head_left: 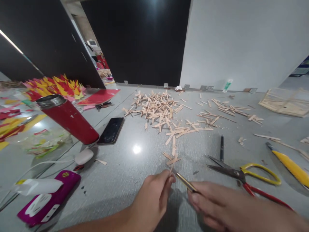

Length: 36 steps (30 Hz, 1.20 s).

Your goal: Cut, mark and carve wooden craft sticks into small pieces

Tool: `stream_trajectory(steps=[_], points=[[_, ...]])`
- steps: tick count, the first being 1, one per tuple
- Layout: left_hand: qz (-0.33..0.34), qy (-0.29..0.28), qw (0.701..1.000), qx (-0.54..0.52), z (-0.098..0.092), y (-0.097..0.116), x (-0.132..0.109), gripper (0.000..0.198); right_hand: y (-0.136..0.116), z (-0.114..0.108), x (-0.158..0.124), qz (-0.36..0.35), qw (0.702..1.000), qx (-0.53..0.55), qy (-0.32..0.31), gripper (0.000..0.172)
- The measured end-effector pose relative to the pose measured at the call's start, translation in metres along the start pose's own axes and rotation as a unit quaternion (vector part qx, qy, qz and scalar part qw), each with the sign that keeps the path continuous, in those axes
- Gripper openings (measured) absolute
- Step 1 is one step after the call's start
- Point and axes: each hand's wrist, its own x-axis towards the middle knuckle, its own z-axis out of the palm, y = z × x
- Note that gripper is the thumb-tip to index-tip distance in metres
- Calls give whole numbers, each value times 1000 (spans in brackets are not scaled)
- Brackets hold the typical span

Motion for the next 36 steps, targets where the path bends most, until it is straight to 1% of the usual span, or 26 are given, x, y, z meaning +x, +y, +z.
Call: stream_trajectory(steps=[1,2,3,4,5,6,10,11,13,14,16,18,20,22,24,26,28,30,33,36], points=[[4,-8,1000,-4,2,-1,-1,27,1,-10,-1,35,998,36,-47,28],[10,-17,1000,-8,3,-1,-2,28,3,-19,-2,89,984,98,-118,26],[13,-23,1000,-12,5,-1,-4,28,4,-26,-2,168,952,186,-177,24],[15,-26,999,-15,6,-1,-5,28,5,-29,-3,223,919,249,-207,23],[14,-27,999,-14,6,-1,-5,28,5,-28,-3,266,887,305,-223,23],[10,-25,1000,-12,5,-1,-5,28,6,-22,-2,283,866,351,-215,23],[9,-10,1000,-6,-2,0,-1,30,9,10,-3,215,847,466,-141,26],[12,-8,1000,-10,-5,1,0,30,9,12,-4,201,844,480,-129,28],[15,-25,999,-26,-9,4,1,31,9,6,-8,203,844,480,-128,30],[17,-39,998,-34,-10,6,1,31,8,-2,-10,210,845,474,-129,30],[22,-66,997,-41,-13,10,1,31,5,-22,-13,250,861,423,-133,30],[30,-78,996,-38,-14,12,0,32,2,-40,-16,275,871,386,-127,28],[40,-86,995,-34,-14,12,0,33,2,-48,-18,285,876,372,-113,27],[42,-93,994,-45,-12,10,0,34,3,-48,-17,286,878,371,-100,28],[28,-84,993,-72,-9,7,0,35,5,-41,-16,277,877,381,-90,30],[6,-51,993,-104,-5,6,0,36,4,-31,-13,260,874,403,-79,29],[-17,-19,992,-126,-3,5,0,38,2,-24,-9,247,870,422,-61,25],[-24,-2,990,-139,-4,6,1,39,0,-22,-6,235,876,420,-36,20],[-5,-13,991,-134,-10,7,3,40,1,-27,-3,225,891,393,-24,20],[4,-45,993,-107,-16,6,5,42,8,-36,-4,235,888,395,-36,21]])
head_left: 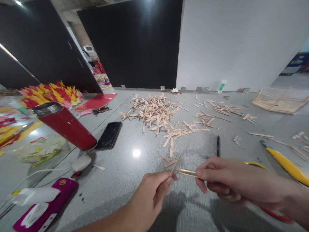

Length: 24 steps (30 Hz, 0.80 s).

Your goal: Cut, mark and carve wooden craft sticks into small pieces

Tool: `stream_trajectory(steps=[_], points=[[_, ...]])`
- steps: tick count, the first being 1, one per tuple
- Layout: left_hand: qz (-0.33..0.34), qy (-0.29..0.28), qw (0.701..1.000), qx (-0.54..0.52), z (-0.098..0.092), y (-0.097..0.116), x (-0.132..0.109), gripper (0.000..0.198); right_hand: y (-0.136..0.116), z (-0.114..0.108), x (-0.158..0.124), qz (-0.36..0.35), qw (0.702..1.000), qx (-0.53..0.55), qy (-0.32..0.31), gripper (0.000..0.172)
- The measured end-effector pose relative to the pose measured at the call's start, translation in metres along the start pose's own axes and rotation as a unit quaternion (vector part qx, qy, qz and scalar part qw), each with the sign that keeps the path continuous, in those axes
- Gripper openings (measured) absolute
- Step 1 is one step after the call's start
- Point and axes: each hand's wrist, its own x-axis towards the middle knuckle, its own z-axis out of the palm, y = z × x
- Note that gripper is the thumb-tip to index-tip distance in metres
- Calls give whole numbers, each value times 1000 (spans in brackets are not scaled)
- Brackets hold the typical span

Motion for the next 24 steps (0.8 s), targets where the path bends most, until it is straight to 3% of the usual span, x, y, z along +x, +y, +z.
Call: stream_trajectory(steps=[3,6,11,16,18,21,24], points=[[-2,-16,1000,1,0,-2,1,43,1,-7,0,-1,1000,11,-7,23],[-19,10,999,-26,5,-4,1,44,4,-2,1,-23,1000,19,-1,27],[-100,85,991,-29,14,-4,0,47,21,31,16,-38,998,54,1,25],[-56,85,994,44,15,-9,-4,42,39,61,29,3,995,80,-57,29],[-45,73,993,79,14,-11,-5,38,33,55,25,36,995,69,-60,25],[-26,25,994,102,14,-10,-7,31,14,23,12,115,986,35,-112,17],[11,-5,995,96,17,-8,-10,30,-1,-6,3,126,983,19,-136,18]])
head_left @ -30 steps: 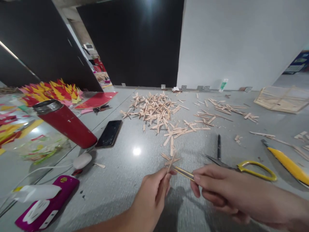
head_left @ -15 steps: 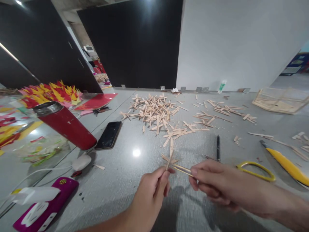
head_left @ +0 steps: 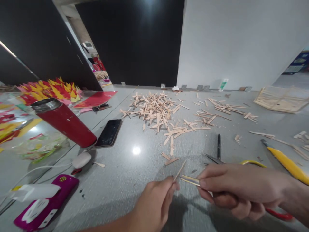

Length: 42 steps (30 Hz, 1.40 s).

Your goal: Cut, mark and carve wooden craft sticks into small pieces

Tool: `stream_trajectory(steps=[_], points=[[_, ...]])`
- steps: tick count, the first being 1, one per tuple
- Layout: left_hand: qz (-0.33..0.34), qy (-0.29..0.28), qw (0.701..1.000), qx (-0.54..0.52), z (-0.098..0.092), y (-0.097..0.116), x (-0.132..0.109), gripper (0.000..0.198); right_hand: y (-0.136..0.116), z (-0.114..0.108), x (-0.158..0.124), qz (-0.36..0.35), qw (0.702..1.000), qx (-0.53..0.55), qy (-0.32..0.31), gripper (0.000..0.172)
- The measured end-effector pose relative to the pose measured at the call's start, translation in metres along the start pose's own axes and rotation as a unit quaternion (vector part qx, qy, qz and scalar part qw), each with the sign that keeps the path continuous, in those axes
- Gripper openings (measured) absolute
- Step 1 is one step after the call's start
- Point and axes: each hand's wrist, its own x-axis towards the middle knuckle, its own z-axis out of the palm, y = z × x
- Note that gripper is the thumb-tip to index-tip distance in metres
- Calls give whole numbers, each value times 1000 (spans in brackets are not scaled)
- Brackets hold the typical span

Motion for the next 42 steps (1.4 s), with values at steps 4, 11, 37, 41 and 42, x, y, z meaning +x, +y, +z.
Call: stream_trajectory(steps=[4,11,37,41,42], points=[[-11,8,1000,-20,2,0,-1,33,6,7,9,-15,999,38,-9,18],[-35,19,999,-6,-1,0,1,35,13,28,30,-83,993,59,63,21],[33,19,975,-220,-9,10,5,14,28,19,5,-239,788,-519,231,24],[8,37,939,-342,-16,17,7,13,16,12,1,-245,798,-508,211,33],[2,27,933,-358,-17,18,7,12,14,9,-1,-239,804,-505,204,35]])
